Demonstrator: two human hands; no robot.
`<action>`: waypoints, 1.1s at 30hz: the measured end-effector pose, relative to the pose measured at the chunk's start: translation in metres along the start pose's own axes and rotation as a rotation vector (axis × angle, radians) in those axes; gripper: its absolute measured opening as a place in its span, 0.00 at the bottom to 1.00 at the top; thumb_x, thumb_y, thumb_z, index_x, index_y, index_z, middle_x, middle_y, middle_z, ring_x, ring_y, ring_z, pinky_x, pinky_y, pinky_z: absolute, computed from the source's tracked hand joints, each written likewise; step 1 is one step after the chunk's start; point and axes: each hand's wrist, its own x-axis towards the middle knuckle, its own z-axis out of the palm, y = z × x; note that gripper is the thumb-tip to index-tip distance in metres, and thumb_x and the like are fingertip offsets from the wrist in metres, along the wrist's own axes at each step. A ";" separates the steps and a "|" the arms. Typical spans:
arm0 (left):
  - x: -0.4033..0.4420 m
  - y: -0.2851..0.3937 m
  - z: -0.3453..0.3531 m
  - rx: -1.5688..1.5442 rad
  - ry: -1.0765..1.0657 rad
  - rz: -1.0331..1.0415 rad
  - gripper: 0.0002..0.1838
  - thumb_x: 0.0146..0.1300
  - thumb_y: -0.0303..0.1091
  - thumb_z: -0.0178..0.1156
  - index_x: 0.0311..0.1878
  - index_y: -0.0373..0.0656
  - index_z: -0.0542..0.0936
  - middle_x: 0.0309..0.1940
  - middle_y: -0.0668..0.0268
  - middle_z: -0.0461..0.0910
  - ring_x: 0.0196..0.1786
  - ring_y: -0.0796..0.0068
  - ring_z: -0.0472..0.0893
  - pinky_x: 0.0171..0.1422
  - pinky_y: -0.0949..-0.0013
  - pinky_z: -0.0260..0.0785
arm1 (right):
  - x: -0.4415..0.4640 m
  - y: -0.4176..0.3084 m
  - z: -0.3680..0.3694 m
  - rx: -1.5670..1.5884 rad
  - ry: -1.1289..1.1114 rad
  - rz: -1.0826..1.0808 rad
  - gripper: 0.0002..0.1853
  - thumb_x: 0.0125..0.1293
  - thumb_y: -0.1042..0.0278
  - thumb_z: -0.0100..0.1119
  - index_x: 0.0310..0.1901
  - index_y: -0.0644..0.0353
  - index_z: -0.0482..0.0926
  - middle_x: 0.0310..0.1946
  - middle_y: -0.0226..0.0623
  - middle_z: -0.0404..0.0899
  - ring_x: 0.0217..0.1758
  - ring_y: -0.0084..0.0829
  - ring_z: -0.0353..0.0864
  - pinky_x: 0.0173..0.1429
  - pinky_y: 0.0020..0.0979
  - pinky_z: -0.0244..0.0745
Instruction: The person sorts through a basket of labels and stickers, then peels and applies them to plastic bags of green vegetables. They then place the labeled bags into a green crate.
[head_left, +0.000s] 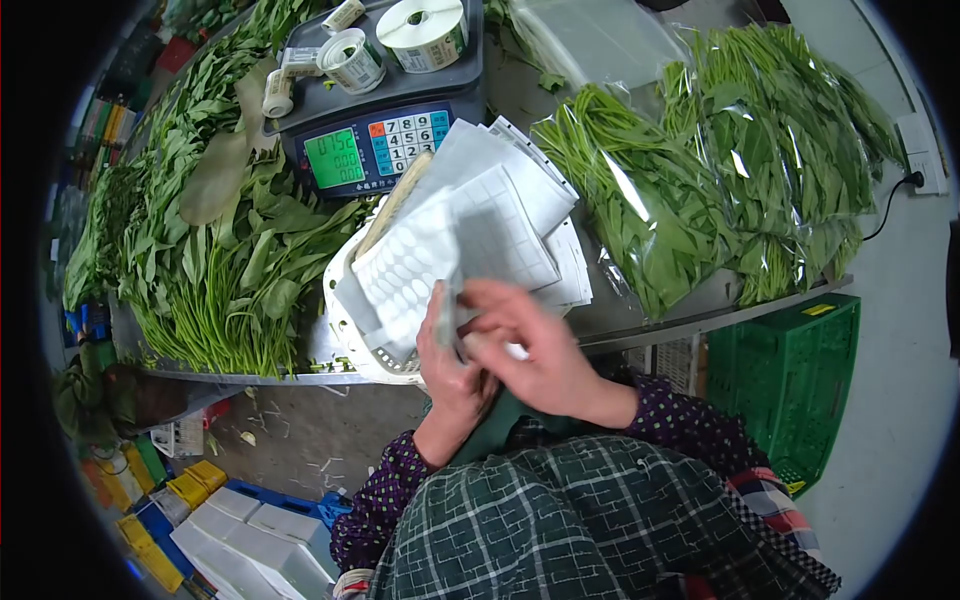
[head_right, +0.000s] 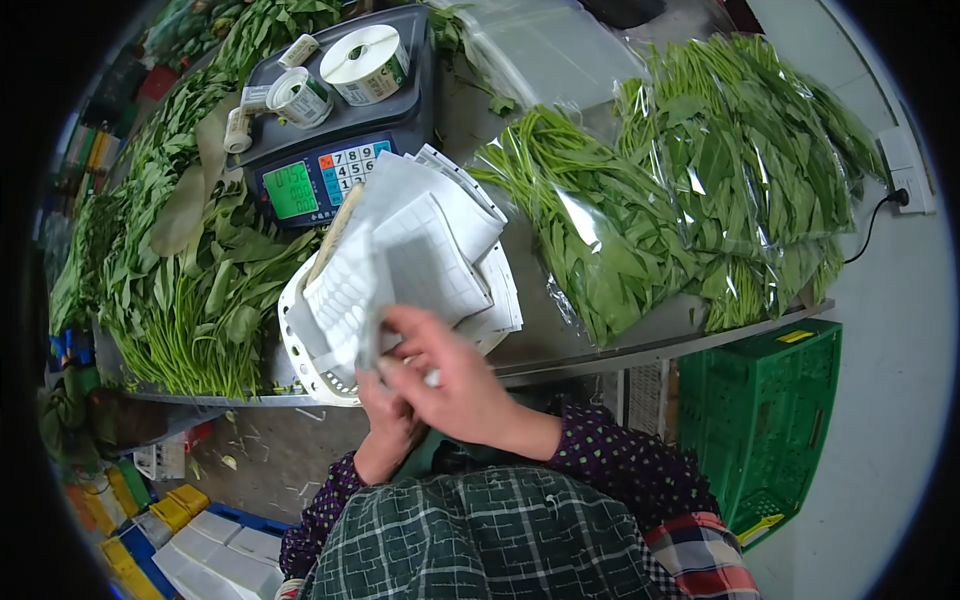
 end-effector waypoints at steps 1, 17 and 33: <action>-0.005 -0.004 0.004 -0.489 0.146 -0.400 0.20 0.43 0.20 0.60 0.44 0.43 0.81 0.53 0.42 0.71 0.52 0.44 0.75 0.55 0.55 0.68 | 0.002 -0.001 0.005 -0.058 -0.047 0.061 0.20 0.63 0.74 0.54 0.57 0.66 0.67 0.50 0.40 0.74 0.47 0.24 0.77 0.48 0.26 0.73; -0.007 -0.015 -0.043 -0.079 0.323 -0.184 0.10 0.61 0.22 0.57 0.45 0.30 0.78 0.32 0.65 0.81 0.33 0.83 0.75 0.38 0.77 0.68 | 0.031 0.010 -0.058 -0.987 0.289 -0.158 0.22 0.50 0.65 0.67 0.47 0.61 0.74 0.31 0.42 0.79 0.27 0.39 0.80 0.30 0.36 0.73; -0.028 -0.046 -0.050 -0.022 -0.191 -0.052 0.15 0.54 0.26 0.63 0.47 0.41 0.81 0.37 0.61 0.82 0.42 0.70 0.80 0.51 0.68 0.67 | 0.031 0.000 0.009 -0.366 -0.092 -0.210 0.28 0.55 0.68 0.61 0.58 0.64 0.66 0.45 0.47 0.77 0.50 0.45 0.75 0.56 0.41 0.67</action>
